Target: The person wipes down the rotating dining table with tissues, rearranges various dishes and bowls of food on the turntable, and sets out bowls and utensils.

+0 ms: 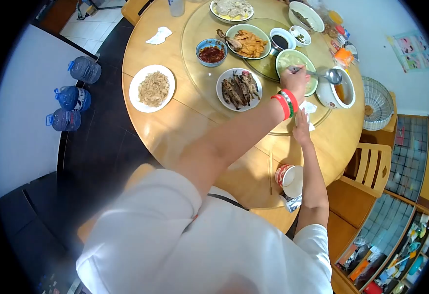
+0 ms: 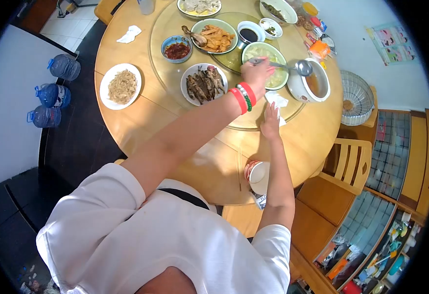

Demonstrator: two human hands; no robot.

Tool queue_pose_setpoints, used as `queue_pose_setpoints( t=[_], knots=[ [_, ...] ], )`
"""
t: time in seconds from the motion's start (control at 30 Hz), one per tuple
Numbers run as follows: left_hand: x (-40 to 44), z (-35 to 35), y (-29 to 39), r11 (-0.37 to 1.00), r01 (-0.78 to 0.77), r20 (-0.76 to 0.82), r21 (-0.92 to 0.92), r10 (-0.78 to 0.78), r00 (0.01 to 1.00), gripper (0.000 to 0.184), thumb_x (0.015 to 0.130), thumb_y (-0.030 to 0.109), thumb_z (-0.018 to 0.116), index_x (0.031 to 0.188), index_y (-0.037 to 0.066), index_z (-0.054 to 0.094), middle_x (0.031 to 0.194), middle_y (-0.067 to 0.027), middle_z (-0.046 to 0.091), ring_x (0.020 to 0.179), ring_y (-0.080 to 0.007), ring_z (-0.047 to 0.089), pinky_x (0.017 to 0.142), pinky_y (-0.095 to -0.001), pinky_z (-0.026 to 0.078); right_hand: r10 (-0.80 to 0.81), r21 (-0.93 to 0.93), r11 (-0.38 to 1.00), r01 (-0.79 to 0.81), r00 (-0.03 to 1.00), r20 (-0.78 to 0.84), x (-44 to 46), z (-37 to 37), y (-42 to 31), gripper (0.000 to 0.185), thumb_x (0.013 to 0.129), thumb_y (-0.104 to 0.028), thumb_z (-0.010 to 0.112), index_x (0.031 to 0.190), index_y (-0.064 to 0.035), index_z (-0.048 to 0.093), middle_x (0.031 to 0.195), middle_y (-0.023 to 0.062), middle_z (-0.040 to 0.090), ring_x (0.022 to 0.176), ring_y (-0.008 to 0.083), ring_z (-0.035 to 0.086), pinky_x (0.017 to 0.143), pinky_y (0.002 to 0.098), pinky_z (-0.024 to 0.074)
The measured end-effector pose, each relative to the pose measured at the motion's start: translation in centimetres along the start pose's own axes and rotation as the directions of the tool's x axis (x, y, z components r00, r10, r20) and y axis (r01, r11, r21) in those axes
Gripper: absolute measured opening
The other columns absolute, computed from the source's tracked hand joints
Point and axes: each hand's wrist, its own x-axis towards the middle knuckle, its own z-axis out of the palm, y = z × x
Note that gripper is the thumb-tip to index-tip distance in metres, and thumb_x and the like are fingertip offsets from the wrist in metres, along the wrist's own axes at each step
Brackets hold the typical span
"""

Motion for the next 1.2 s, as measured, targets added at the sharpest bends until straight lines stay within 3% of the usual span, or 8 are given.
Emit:
queue_pose_setpoints(
  t=[0.27,0.33,0.37,0.5,0.67,0.87,1.07,1.2],
  knots=[
    [-3.6,-8.2,6.1,0.982,-0.078,0.446,0.17,-0.006,0.895,0.028,0.091,0.003,0.05,0.114,-0.013,0.048,0.11,-0.0234,0.057,0.1,-0.0286,0.062,0.094,-0.0328,0.05,-0.004,0.082,0.997,0.011,0.996,-0.091,-1.1,-0.2,-1.3,0.067,0.072,0.004,0.048,0.136,0.0102,0.028,0.143,0.0329,0.02,0.137,0.04,0.018,0.113,0.0458,0.0153],
    [-5.7,-9.0,9.0,0.979,0.134,0.233,0.152,-0.167,0.958,0.028,0.093,0.006,0.048,0.115,-0.012,0.05,0.113,-0.0227,0.057,0.107,-0.0256,0.059,0.09,-0.029,0.05,0.026,0.087,0.996,-0.016,0.993,-0.118,-1.4,-0.4,-1.2,0.064,0.075,0.002,0.047,0.137,0.0037,0.032,0.144,0.0272,0.025,0.135,0.0397,0.022,0.111,0.0479,0.0186],
    [-6.2,-10.3,9.6,0.844,-0.179,0.356,0.506,-0.016,0.934,0.027,0.094,0.007,0.046,0.114,-0.011,0.05,0.113,-0.0244,0.057,0.107,-0.0277,0.059,0.092,-0.0313,0.05,-0.001,0.069,0.998,0.013,0.986,-0.165,-1.0,0.0,0.0,0.065,0.077,0.002,0.047,0.139,0.0,0.03,0.145,0.0258,0.025,0.134,0.041,0.024,0.111,0.0466,0.0204],
    [-7.3,-14.3,12.9,0.972,0.184,0.168,0.148,-0.208,0.964,0.029,0.095,0.013,0.047,0.111,-0.011,0.052,0.105,-0.0211,0.062,0.098,-0.0287,0.063,0.088,-0.0355,0.053,0.083,0.076,0.995,-0.064,0.955,-0.286,1.1,0.8,6.3,0.063,0.08,-0.001,0.045,0.14,-0.0019,0.028,0.146,0.0245,0.023,0.135,0.0412,0.022,0.109,0.0505,0.0207],
    [-10.0,-18.6,15.4,0.928,0.111,0.151,0.355,-0.174,0.973,0.028,0.095,0.011,0.047,0.113,-0.009,0.053,0.107,-0.0202,0.062,0.097,-0.0272,0.063,0.089,-0.0353,0.052,0.318,0.084,0.948,-0.307,0.902,-0.294,4.8,1.1,6.3,0.06,0.081,-0.007,0.048,0.137,0.0049,0.03,0.144,0.0277,0.025,0.132,0.0453,0.026,0.108,0.05,0.0245],
    [-11.4,-21.7,16.6,0.867,0.163,0.071,0.472,-0.221,0.973,0.028,0.093,0.004,0.051,0.118,-0.008,0.053,0.103,-0.0178,0.064,0.096,-0.0247,0.064,0.086,-0.0323,0.053,-0.105,0.165,0.969,0.186,0.907,-0.408,3.2,1.4,2.0,0.051,0.074,0.002,0.05,0.125,0.006,0.044,0.126,0.0299,0.045,0.12,0.0431,0.042,0.102,0.0468,0.0335],
    [-11.5,-22.2,17.5,0.759,0.13,0.08,0.638,-0.233,0.969,0.033,0.093,0.008,0.052,0.123,-0.004,0.052,0.11,-0.0156,0.062,0.097,-0.0238,0.064,0.087,-0.0326,0.054,0.3,0.201,0.947,-0.252,0.916,-0.266,6.4,2.7,5.6,0.048,0.079,0.002,0.042,0.127,0.0063,0.042,0.136,0.0298,0.035,0.129,0.0418,0.031,0.107,0.045,0.0283],
    [-11.4,-21.1,16.6,0.715,0.161,0.107,0.68,-0.314,0.943,0.037,0.091,0.003,0.052,0.127,-0.003,0.048,0.106,-0.0141,0.064,0.095,-0.0232,0.065,0.086,-0.0326,0.054,-0.145,0.047,0.987,0.157,0.97,-0.197,2.4,1.5,-2.5,0.055,0.081,0.0,0.043,0.135,0.0048,0.035,0.142,0.0274,0.03,0.132,0.0412,0.028,0.11,0.0444,0.0249]
  ],
)
